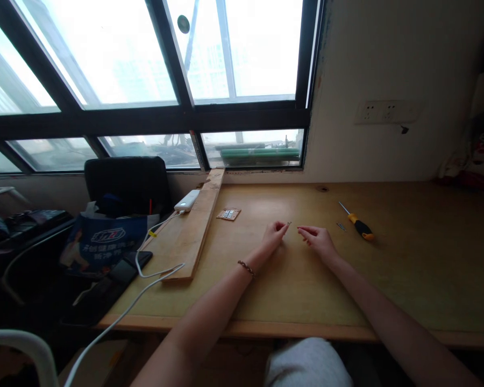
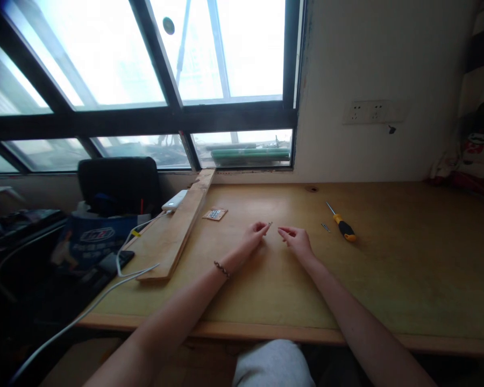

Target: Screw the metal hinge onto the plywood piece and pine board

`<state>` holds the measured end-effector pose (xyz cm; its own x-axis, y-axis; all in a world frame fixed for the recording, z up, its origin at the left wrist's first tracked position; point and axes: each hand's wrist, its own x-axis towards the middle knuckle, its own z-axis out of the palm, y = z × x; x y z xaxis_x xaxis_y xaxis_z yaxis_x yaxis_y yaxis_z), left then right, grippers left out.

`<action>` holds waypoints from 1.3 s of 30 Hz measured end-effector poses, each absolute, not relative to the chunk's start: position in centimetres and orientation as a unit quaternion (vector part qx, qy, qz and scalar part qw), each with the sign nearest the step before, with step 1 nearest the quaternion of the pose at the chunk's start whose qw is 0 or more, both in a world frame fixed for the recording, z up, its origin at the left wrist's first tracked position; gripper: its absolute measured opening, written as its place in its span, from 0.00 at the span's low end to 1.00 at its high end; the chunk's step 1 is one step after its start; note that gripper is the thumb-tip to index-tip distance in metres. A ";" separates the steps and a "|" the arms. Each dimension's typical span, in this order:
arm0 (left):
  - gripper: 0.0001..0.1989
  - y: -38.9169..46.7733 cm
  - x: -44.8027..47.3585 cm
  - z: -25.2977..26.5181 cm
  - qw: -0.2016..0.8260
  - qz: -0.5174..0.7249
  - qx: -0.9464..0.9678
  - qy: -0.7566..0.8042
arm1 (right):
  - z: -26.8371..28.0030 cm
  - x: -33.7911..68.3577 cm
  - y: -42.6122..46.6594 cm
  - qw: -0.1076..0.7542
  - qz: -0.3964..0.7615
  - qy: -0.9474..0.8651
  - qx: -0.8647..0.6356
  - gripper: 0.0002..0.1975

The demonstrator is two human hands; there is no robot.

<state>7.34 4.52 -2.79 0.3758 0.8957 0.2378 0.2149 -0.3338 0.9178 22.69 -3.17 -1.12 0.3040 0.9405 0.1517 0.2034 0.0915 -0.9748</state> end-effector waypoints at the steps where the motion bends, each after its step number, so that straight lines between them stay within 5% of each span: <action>1: 0.13 3.7 8.1 -3.1 0.424 0.405 0.720 0.371 | -1.2 22.2 -3.3 0.568 0.366 -0.467 -0.570 0.21; 14: 0.15 2.4 8.5 -3.0 0.405 0.403 0.742 0.350 | -1.8 22.0 -3.1 0.649 0.419 -0.347 -0.532 0.19; 39: 0.12 2.1 8.6 -3.3 0.388 0.400 0.765 0.322 | -2.2 22.4 -2.8 0.654 0.443 -0.331 -0.516 0.17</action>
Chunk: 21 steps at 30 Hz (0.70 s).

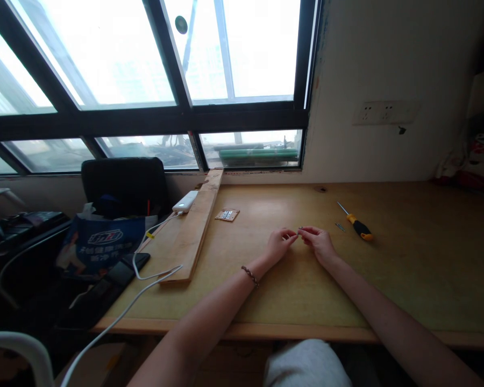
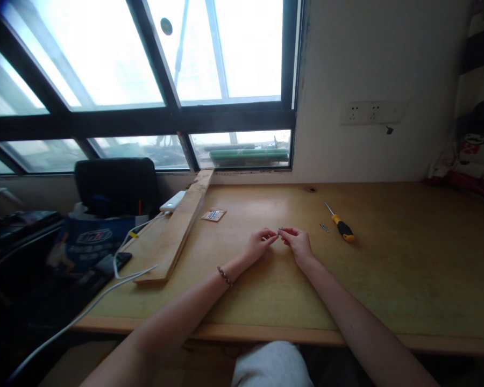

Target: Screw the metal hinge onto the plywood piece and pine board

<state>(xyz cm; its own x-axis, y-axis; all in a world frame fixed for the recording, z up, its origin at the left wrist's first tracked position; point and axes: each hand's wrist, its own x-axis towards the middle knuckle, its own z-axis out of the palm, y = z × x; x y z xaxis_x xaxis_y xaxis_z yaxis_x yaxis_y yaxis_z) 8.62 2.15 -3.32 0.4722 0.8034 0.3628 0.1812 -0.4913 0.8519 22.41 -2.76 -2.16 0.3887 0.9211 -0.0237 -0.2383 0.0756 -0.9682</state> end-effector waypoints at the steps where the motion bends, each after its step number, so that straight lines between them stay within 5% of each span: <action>1: 0.13 2.1 8.6 -3.3 0.387 0.401 0.766 0.320 | -2.2 22.4 -2.7 0.652 0.446 -0.332 -0.515 0.17; 13: 0.11 1.9 8.6 -3.1 0.375 0.394 0.776 0.319 | -2.2 21.9 -3.1 0.608 0.403 -0.414 -0.545 0.16; 21: 0.11 1.8 8.5 -3.1 0.361 0.383 0.784 0.330 | -2.0 29.7 -1.4 0.424 0.053 -0.465 -0.776 0.09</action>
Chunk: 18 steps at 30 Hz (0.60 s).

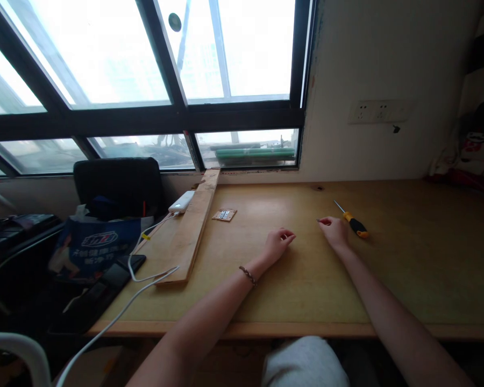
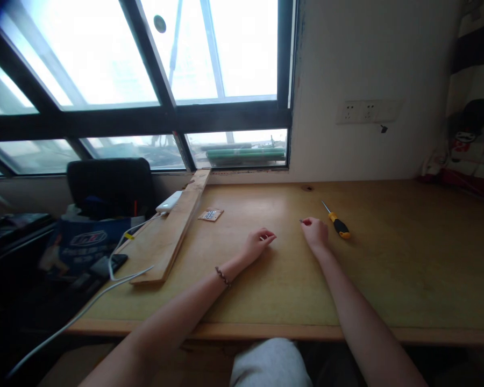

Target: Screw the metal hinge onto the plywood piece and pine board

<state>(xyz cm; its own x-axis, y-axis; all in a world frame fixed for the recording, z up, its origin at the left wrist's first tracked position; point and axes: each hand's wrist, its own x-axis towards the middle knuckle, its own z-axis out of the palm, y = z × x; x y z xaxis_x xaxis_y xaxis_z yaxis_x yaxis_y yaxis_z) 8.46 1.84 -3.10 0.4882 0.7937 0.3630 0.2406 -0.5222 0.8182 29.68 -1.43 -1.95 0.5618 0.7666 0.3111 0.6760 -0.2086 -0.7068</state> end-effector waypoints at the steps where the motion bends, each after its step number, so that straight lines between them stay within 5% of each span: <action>1: 0.11 1.9 8.4 -3.2 0.358 0.382 0.785 0.331 | -2.1 30.7 -1.4 0.396 0.029 -0.453 -0.798 0.09; 6: 0.10 2.0 8.5 -3.5 0.344 0.379 0.792 0.333 | -2.9 32.9 -1.5 0.313 0.008 -0.406 -0.858 0.07; 18: 0.09 1.7 8.4 -3.2 0.345 0.375 0.794 0.332 | -3.8 33.5 -1.3 0.288 -0.017 -0.410 -0.865 0.09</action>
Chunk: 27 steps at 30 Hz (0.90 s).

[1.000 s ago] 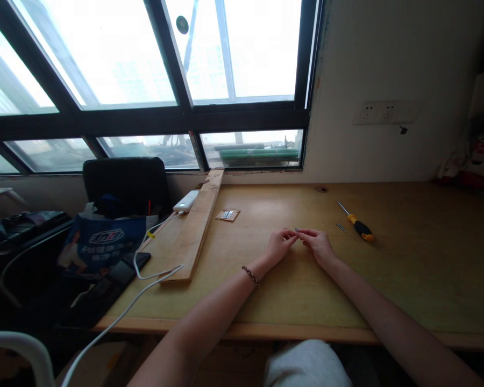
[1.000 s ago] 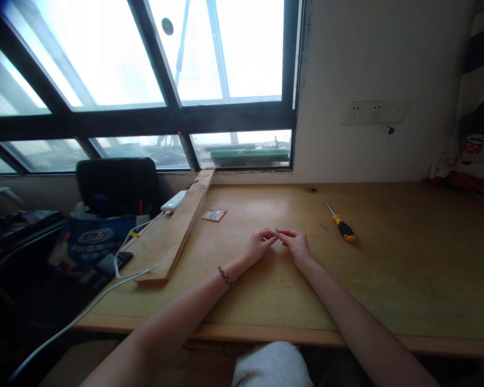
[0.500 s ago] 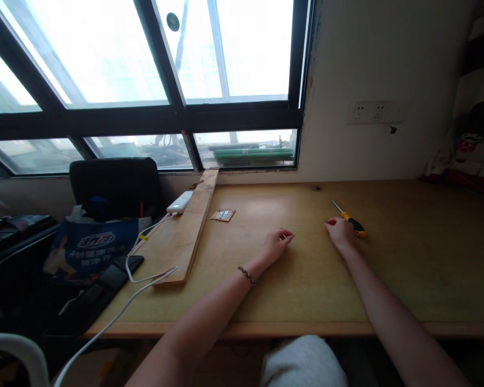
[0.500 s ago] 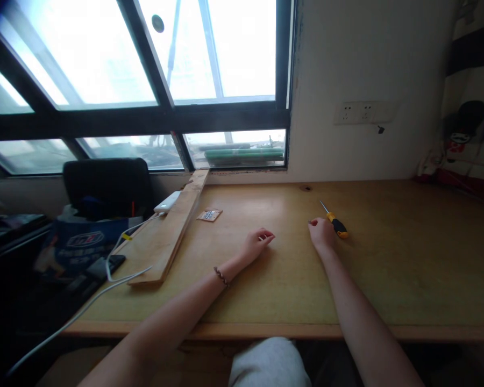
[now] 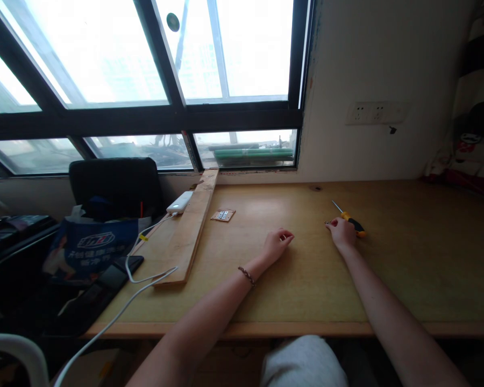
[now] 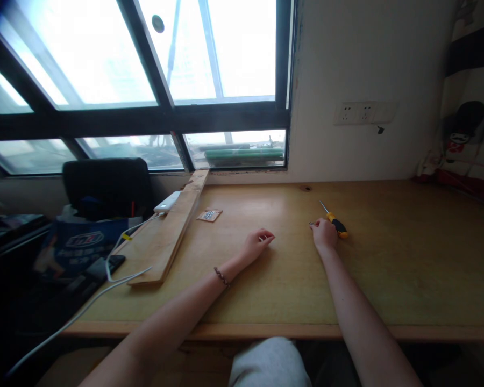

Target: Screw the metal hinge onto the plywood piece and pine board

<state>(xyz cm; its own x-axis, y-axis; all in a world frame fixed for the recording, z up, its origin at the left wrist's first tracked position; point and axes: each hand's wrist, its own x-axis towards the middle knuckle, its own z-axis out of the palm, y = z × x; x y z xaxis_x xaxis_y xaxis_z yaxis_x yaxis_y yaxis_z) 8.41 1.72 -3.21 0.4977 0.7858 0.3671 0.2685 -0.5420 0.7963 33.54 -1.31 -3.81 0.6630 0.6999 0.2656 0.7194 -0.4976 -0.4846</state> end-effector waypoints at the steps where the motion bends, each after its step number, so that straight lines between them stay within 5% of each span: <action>1: 0.09 1.7 8.4 -3.2 0.345 0.375 0.794 0.332 | -3.8 33.5 -1.4 0.281 -0.019 -0.412 -0.867 0.09; 11: 0.09 1.6 8.5 -3.0 0.358 0.378 0.787 0.332 | -2.9 33.0 -1.9 0.197 -0.058 -0.419 -0.885 0.11; 27: 0.09 1.8 8.5 -3.4 0.350 0.371 0.793 0.334 | -1.9 32.0 -2.5 0.191 -0.055 -0.399 -0.895 0.14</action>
